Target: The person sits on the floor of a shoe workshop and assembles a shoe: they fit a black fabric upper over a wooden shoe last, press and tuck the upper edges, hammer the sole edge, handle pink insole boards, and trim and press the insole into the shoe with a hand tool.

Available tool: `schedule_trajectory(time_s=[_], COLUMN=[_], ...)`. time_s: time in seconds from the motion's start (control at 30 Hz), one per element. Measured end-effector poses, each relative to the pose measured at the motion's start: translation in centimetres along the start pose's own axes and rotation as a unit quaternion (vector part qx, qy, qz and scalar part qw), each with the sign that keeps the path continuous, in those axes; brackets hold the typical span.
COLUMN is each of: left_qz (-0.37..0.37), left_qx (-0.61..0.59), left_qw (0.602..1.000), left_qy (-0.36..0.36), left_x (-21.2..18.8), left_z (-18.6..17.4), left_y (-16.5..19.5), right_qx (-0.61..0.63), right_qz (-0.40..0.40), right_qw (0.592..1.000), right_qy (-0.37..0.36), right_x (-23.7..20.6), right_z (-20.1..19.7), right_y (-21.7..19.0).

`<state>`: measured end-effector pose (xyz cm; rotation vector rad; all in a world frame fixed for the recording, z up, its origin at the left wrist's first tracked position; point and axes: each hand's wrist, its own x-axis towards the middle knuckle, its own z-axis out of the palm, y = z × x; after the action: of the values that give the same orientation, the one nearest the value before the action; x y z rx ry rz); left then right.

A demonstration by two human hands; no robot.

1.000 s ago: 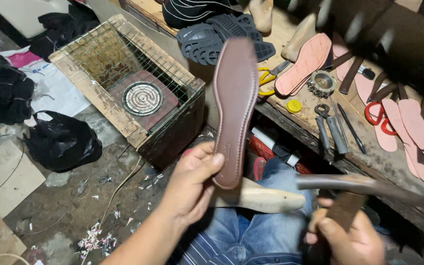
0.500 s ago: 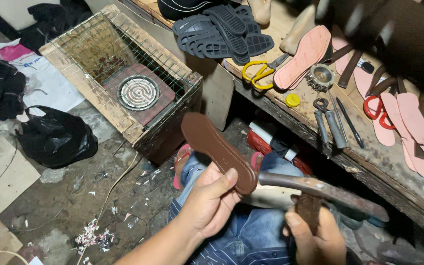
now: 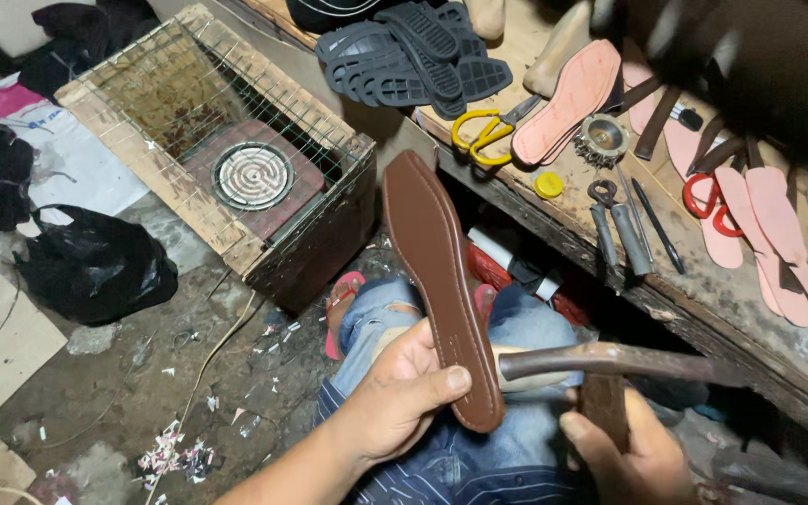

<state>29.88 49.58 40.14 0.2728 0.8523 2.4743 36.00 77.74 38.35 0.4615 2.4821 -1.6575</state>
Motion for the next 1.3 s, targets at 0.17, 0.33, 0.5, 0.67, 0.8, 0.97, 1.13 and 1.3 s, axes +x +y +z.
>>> schedule_trajectory(time_s=[0.17,0.33,0.5,0.67,0.8,0.97,1.13,1.3], left_qz=[-0.054,-0.088,-0.121,-0.122,-0.1,-0.142,-0.113,-0.116], left_qx=[0.154,0.216,0.211,0.259,0.288,0.146,0.054,-0.034], left_qw=[0.986,0.971,0.97,0.958,0.952,0.978,0.988,0.991], left_qy=[-0.033,-0.056,-0.026,0.005,0.011,0.051,0.086,0.054], left_x=[-1.0,-2.4,-3.1,-2.9,-1.6,1.2,2.5,2.2], left_z=[-1.3,-2.8,-3.5,-4.0,-3.3,-1.6,-0.5,-0.4], left_y=[0.3,0.5,0.2,-0.4,-0.8,-0.7,-1.7,-2.9], right_qx=[-0.229,-0.445,-0.542,-0.573,-0.171,0.178,0.282,0.325], right_qz=[-0.006,-0.088,-0.075,-0.096,-0.154,-0.118,-0.107,-0.066], right_qw=[0.956,0.855,0.789,0.754,0.957,0.97,0.929,0.929], right_qy=[0.182,0.252,0.28,0.305,0.174,-0.112,-0.217,-0.165], right_x=[3.6,10.2,14.5,14.2,11.7,8.6,6.0,5.1], right_z=[-3.5,-11.5,-17.0,-15.9,-10.7,-3.4,3.3,6.5], right_y=[2.1,6.8,11.9,9.7,4.5,-1.0,-0.7,1.2])
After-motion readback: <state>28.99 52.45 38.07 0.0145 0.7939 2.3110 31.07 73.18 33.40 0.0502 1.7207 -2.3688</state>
